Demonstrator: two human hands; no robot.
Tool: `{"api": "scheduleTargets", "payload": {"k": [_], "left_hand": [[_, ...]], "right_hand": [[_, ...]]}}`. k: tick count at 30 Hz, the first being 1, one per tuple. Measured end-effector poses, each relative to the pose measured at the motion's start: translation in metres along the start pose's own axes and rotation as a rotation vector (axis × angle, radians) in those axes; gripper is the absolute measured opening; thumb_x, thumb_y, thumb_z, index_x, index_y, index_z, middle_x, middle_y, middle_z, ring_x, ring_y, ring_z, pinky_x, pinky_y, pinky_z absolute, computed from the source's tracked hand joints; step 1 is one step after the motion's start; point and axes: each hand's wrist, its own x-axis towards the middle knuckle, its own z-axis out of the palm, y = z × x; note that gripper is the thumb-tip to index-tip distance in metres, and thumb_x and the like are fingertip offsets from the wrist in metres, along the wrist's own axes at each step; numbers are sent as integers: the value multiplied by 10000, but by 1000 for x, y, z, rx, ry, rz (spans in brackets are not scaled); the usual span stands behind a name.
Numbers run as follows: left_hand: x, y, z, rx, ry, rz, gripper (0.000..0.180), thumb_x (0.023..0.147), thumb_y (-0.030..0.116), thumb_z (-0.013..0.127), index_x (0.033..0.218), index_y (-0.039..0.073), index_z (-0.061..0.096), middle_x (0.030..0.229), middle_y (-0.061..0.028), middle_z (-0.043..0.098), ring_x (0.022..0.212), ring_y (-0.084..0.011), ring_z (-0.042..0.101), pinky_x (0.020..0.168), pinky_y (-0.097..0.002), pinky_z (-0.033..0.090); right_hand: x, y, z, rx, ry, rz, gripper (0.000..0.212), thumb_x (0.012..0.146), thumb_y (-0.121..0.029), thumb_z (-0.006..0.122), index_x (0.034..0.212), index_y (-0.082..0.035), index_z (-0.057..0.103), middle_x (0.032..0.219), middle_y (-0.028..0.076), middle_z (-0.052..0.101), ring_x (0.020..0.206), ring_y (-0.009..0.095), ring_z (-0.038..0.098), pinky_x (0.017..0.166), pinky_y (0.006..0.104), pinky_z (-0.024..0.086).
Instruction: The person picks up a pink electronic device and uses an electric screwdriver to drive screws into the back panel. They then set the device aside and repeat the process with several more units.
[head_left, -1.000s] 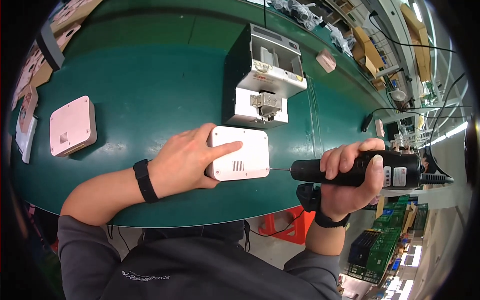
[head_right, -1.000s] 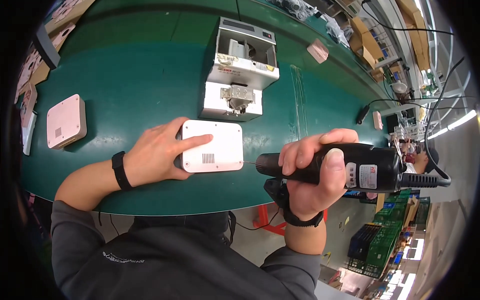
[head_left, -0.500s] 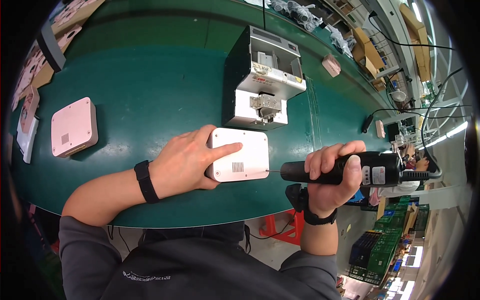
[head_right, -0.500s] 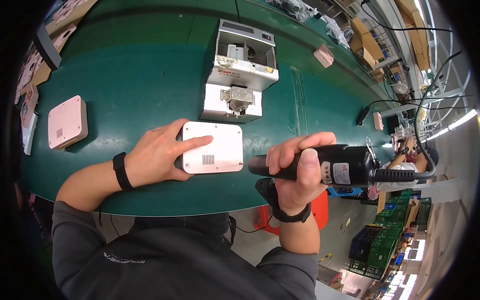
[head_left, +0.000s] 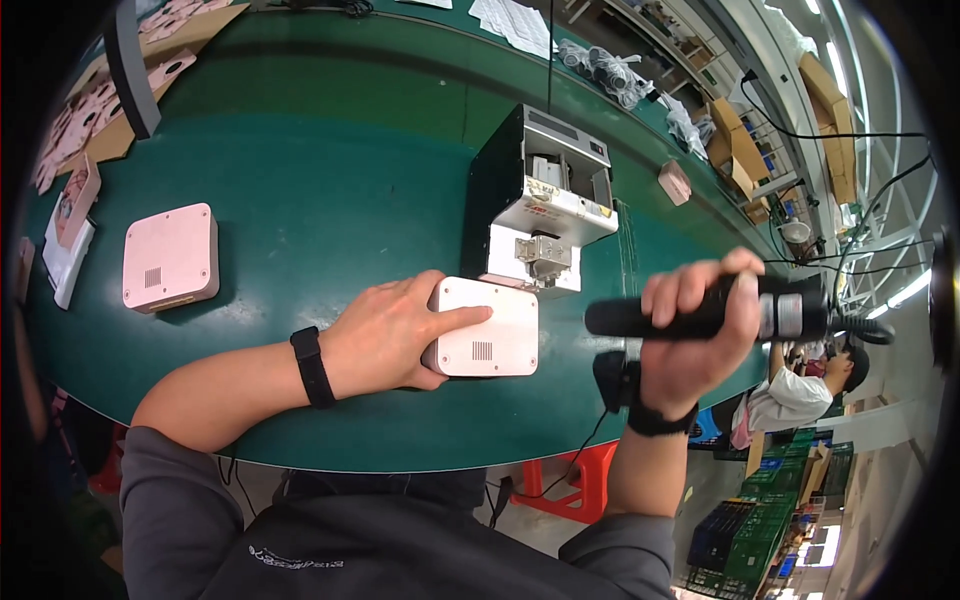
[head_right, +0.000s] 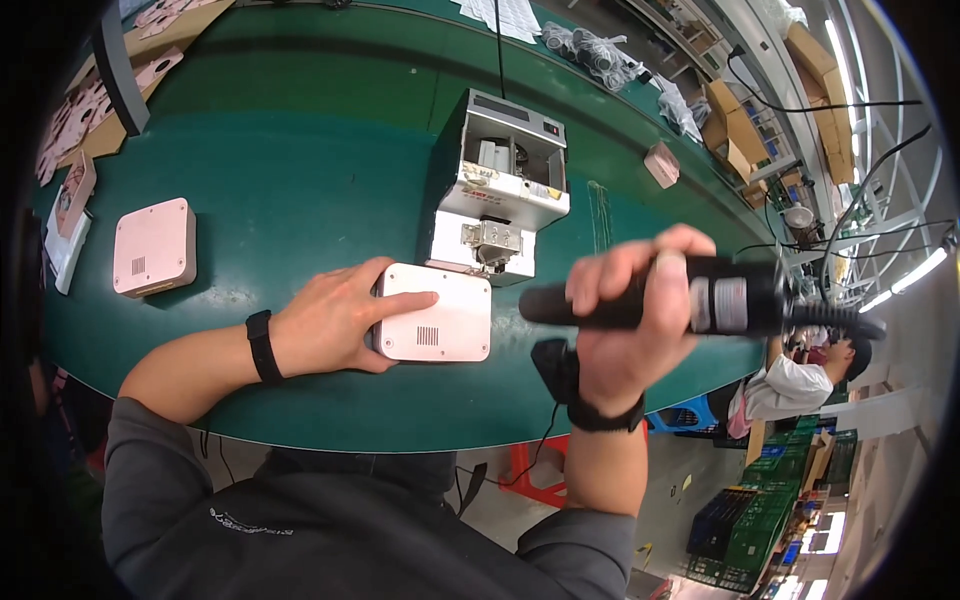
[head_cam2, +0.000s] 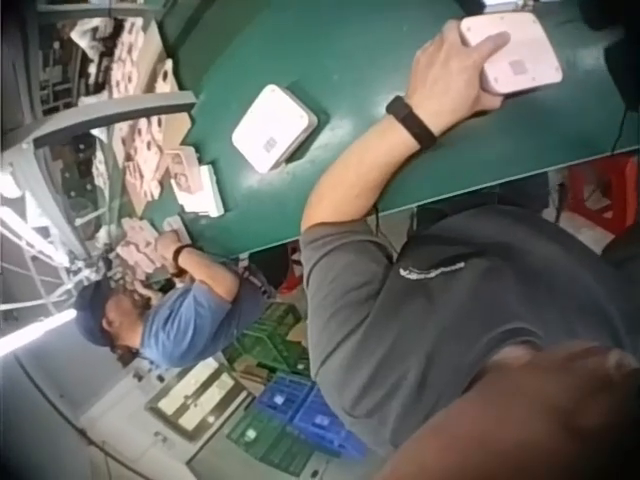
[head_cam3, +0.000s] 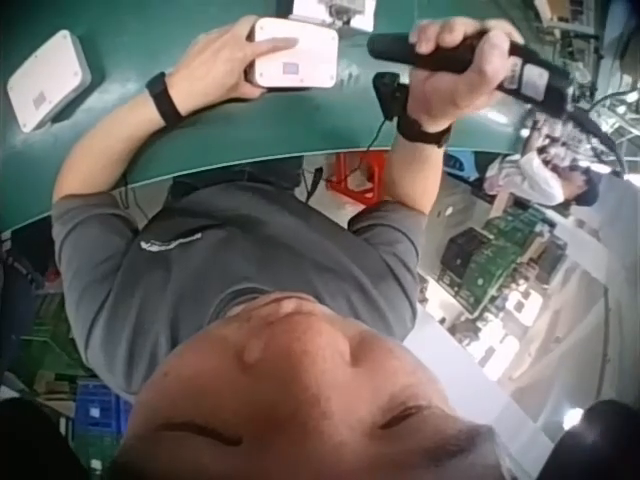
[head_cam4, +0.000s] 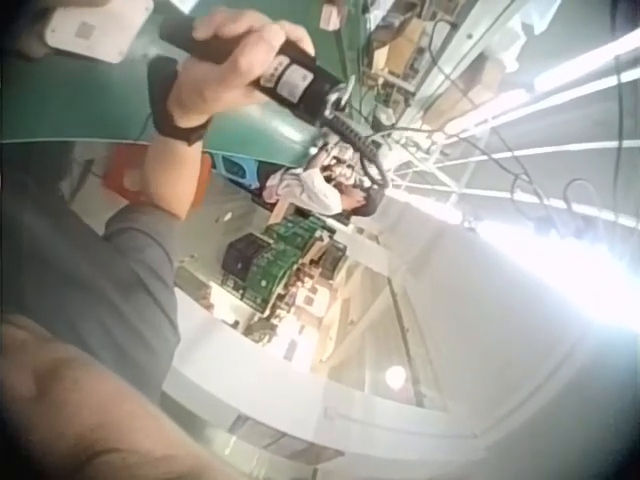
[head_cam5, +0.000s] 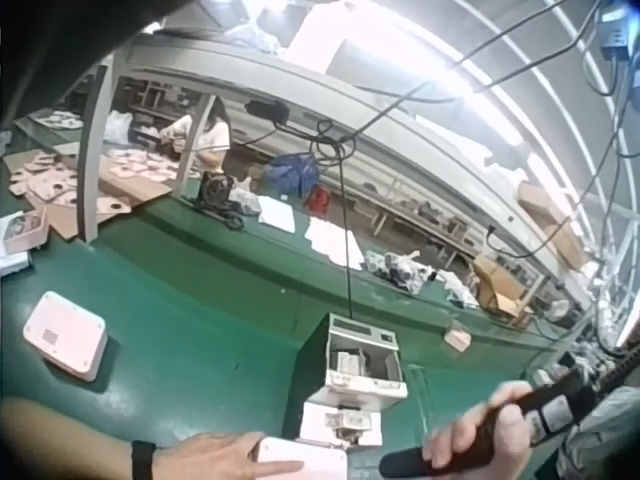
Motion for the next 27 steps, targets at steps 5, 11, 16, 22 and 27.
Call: {"api": "scheduleTargets", "payload": {"k": [5,11,16,22,27], "left_hand": [[1,3,-1,-2,48,21,797,604,234,851,1345,248,557,1120,-193,528,1015,-354,618,865,-410,533],[5,0,-4,2,33,13,803,604,246,854,1348,254,553,1151,-192,522,1006,-354,623,855,-411,537],[0,-4,-1,5,6,-19,823,612,268,857,1368,293,531,1231,-205,508,1019,-366,627,855,-414,543],[2,-3,2,36,41,21,827,611,270,858,1370,293,530,1238,-209,504,1017,-366,628,859,-415,543],[0,3,0,20,69,37,794,595,231,853,1336,220,567,1103,-180,530,991,-337,623,862,-398,532]], "right_hand": [[34,22,12,-42,57,-35,245,978,-320,498,1018,-78,486,642,34,472,489,156,446,534,335,416],[21,27,9,-68,15,129,274,979,-341,494,1011,-69,486,654,37,468,486,153,432,525,337,408],[-19,3,21,65,-86,116,281,979,-348,484,1016,-69,485,665,39,471,482,148,422,519,334,407],[-6,3,20,12,-31,-3,275,984,-352,481,1001,-78,500,676,41,483,479,143,417,515,327,408],[33,32,12,-89,69,-24,270,986,-351,483,996,-85,520,673,36,487,480,141,413,504,320,403]]}}
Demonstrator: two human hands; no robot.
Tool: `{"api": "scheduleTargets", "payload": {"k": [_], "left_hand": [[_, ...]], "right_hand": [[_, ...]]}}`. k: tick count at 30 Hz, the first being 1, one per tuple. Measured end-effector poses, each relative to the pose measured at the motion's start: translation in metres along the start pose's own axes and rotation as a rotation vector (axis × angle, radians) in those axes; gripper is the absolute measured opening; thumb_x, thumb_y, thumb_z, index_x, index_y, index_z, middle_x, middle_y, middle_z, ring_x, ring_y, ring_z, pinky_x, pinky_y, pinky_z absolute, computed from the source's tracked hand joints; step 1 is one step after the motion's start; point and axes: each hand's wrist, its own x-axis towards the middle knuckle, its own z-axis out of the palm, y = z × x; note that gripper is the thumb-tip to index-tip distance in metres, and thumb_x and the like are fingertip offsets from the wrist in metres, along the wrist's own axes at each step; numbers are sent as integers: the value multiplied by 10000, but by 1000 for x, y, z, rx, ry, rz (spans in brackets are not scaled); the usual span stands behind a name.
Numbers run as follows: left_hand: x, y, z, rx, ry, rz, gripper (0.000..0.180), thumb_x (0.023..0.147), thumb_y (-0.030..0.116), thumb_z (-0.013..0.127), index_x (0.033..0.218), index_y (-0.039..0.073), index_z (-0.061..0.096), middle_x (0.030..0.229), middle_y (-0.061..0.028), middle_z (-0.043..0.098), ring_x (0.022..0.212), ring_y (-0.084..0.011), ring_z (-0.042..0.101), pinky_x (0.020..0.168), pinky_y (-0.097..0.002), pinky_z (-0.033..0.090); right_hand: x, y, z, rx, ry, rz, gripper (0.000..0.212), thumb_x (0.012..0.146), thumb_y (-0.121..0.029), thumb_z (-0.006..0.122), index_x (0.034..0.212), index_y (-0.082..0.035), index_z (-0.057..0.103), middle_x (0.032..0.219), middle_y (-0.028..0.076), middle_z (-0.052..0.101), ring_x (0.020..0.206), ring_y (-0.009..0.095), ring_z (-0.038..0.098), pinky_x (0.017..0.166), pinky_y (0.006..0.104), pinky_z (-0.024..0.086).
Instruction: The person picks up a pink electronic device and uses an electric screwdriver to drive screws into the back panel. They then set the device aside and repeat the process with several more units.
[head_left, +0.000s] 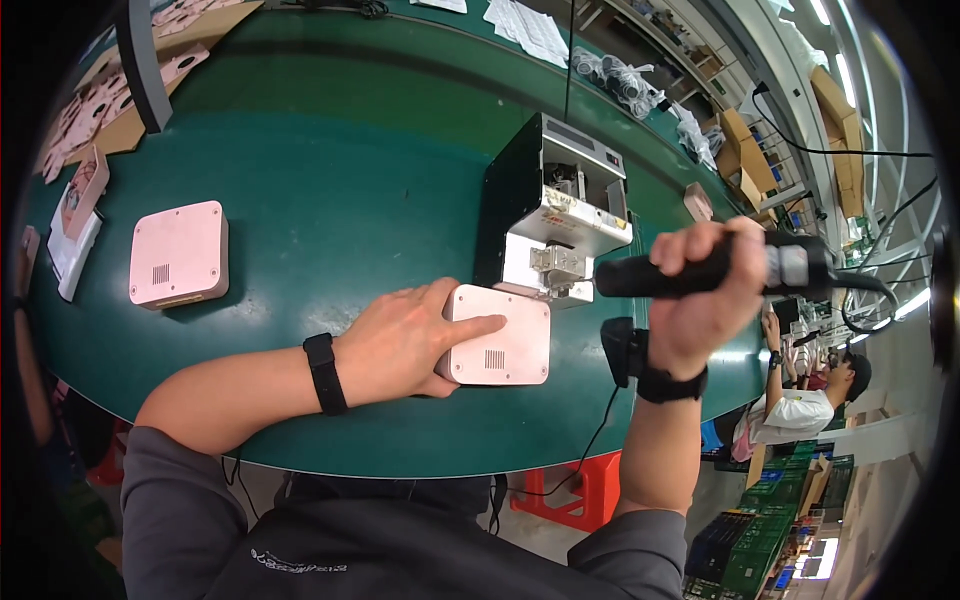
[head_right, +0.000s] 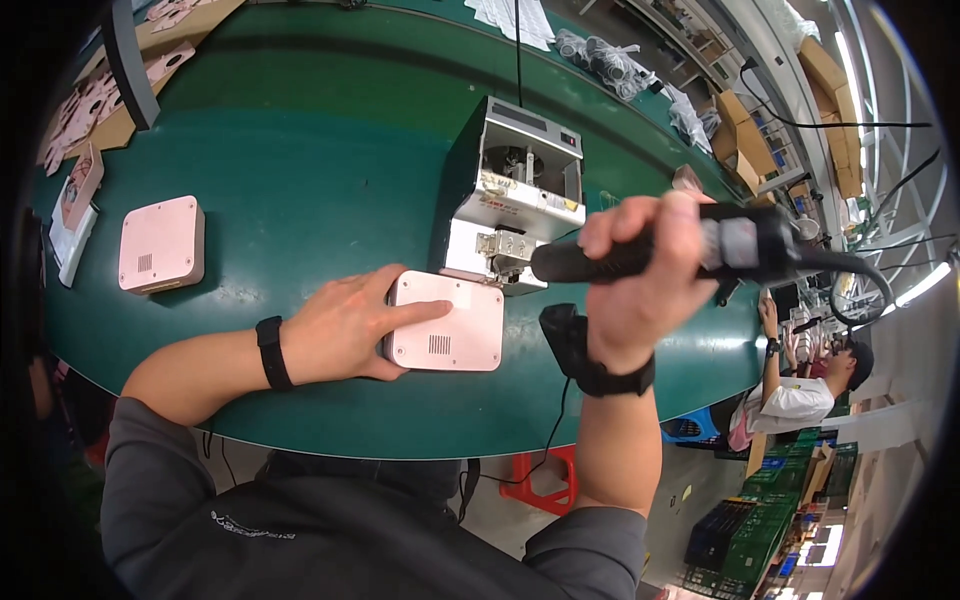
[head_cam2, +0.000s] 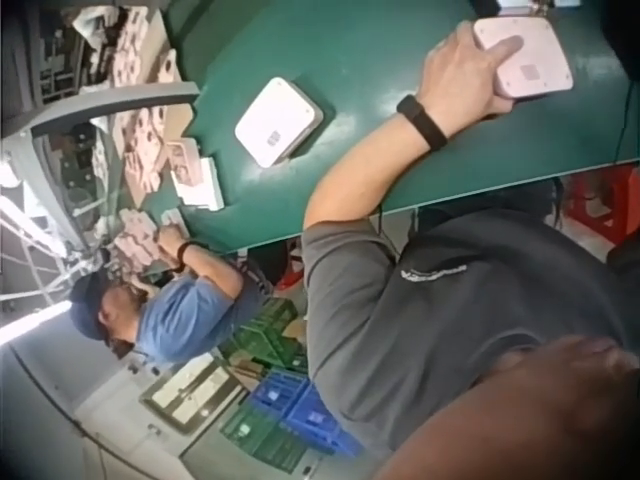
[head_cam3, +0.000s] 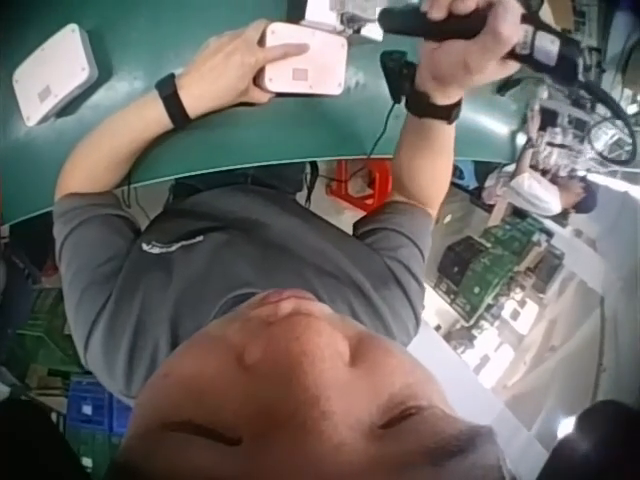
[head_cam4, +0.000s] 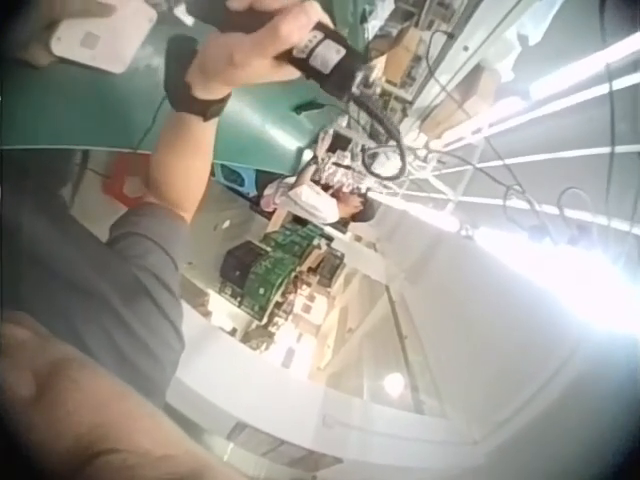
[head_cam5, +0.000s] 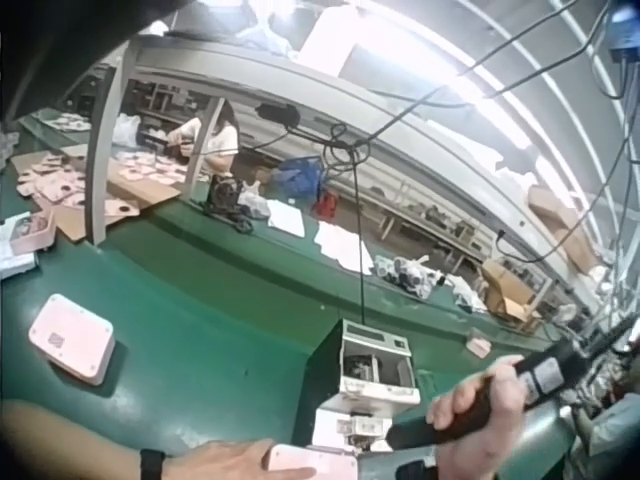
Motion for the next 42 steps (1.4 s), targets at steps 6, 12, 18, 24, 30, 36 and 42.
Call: {"api": "scheduleTargets", "payload": {"k": [6,12,18,24,30,36,42], "left_hand": [[-3,-4,-1,-1,-29,-27,806,586,230,861,1337,222,567,1084,-180,531,975,-336,628,858,-398,533],[1,-7,1,-19,-7,-9,812,588,230,865,1342,243,564,1128,-188,526,980,-342,631,852,-403,536],[1,-5,4,-16,-42,-49,826,588,234,871,1350,279,556,1225,-202,518,1013,-356,629,855,-409,541],[3,-4,4,-85,-93,-90,835,588,229,871,1356,282,548,1227,-206,522,1015,-358,630,856,-408,543],[3,-8,5,-112,-3,-23,811,573,197,864,1331,221,577,1084,-210,548,949,-363,639,820,-415,547],[-8,-10,7,-142,-8,-34,827,589,180,855,1357,218,551,1112,-215,550,1026,-371,609,833,-415,541],[4,-1,18,-167,44,51,850,534,202,862,1328,178,561,1058,-230,560,986,-384,585,804,-426,525]], "right_hand": [[-8,0,0,13,-9,192,275,989,-354,478,996,-83,525,661,28,473,485,138,417,498,312,401],[-61,-34,0,142,-133,122,300,985,-370,435,1040,-78,471,654,35,465,461,139,436,484,310,409],[-74,-37,-3,138,-173,109,312,974,-385,435,1054,-83,435,657,42,473,448,138,437,480,315,415],[-88,-27,-5,104,-223,119,311,958,-380,482,1030,-91,393,656,45,474,445,150,440,487,323,427],[-86,-22,-4,115,-225,122,319,949,-374,508,1026,-94,379,650,45,470,457,159,448,491,330,430],[-88,-22,14,161,-210,166,308,931,-345,564,1022,-100,401,639,36,455,488,151,442,471,320,418],[-67,-44,-24,363,-12,237,184,988,-280,546,1055,-136,454,637,-8,393,481,89,378,403,221,340]]}}
